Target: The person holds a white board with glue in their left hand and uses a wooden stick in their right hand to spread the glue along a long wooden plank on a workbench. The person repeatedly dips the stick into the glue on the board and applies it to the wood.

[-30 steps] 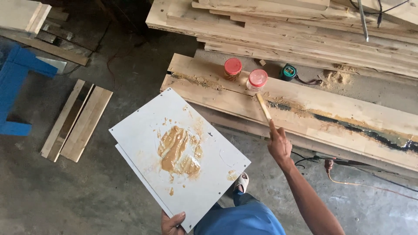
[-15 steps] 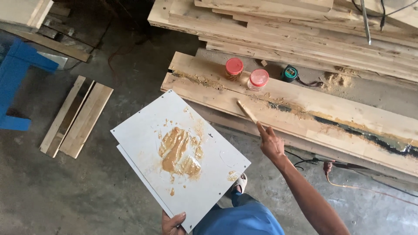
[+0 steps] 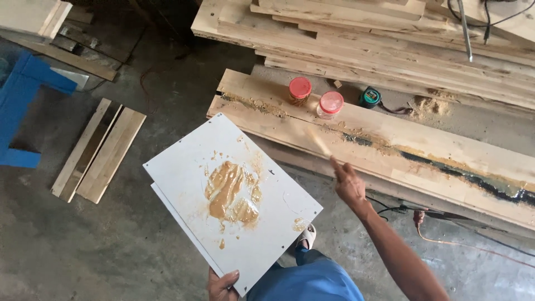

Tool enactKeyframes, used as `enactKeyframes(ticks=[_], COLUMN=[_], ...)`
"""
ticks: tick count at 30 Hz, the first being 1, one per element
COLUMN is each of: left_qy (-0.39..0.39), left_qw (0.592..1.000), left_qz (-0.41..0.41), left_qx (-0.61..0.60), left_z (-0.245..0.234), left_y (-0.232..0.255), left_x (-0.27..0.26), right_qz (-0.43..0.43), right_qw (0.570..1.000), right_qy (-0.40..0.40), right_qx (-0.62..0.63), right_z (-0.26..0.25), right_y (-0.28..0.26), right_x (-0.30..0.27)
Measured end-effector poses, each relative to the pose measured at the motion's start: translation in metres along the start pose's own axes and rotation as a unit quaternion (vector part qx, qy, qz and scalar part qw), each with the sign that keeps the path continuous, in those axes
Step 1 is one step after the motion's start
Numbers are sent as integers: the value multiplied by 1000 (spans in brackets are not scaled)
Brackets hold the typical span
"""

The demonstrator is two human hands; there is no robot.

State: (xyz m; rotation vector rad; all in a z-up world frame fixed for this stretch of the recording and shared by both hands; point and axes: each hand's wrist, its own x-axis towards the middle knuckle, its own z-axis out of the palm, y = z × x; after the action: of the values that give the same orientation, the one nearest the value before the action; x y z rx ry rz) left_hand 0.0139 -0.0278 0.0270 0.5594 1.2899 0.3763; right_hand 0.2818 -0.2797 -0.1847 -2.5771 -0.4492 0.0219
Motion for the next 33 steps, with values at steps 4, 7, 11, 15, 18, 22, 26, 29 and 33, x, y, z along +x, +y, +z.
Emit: enactKeyframes(ticks=[4,7,11,15,18,22,26,29,33], left_qy=[-173,-250,-273,-315,-362,-299,-357,-382,-391], left_qw=[982,958,956,947,931,953,929,921,911], left_qz=[72,126,101,59,42,20,53,63,112], left_qx=[-29,-65,-46,9,4,52,78,53,66], left_z=[-56,-61,-53,-45,-41,-28,-2,4,12], left_y=[-45,-64,-65,-53,-59,-78,-47,-38,-10], left_x=[97,152,189,192,189,183,135,123,98], right_qz=[120,92,60,123,58,-76,-94,-83,-59], right_qw=[989,979,988,979,973,985,978,977,975], right_qy=[-91,-179,-115,-98,-212,-64,-55,-89,-144], right_qx=[-5,-41,84,132,-76,-140,-181,-176,-156], right_z=[-17,8,-12,-107,-107,-76,-38,-25,-45], right_y=[-11,4,3,-72,-100,-117,-110,-111,-153], right_x=[9,6,16,31,32,12,2,-5,-17])
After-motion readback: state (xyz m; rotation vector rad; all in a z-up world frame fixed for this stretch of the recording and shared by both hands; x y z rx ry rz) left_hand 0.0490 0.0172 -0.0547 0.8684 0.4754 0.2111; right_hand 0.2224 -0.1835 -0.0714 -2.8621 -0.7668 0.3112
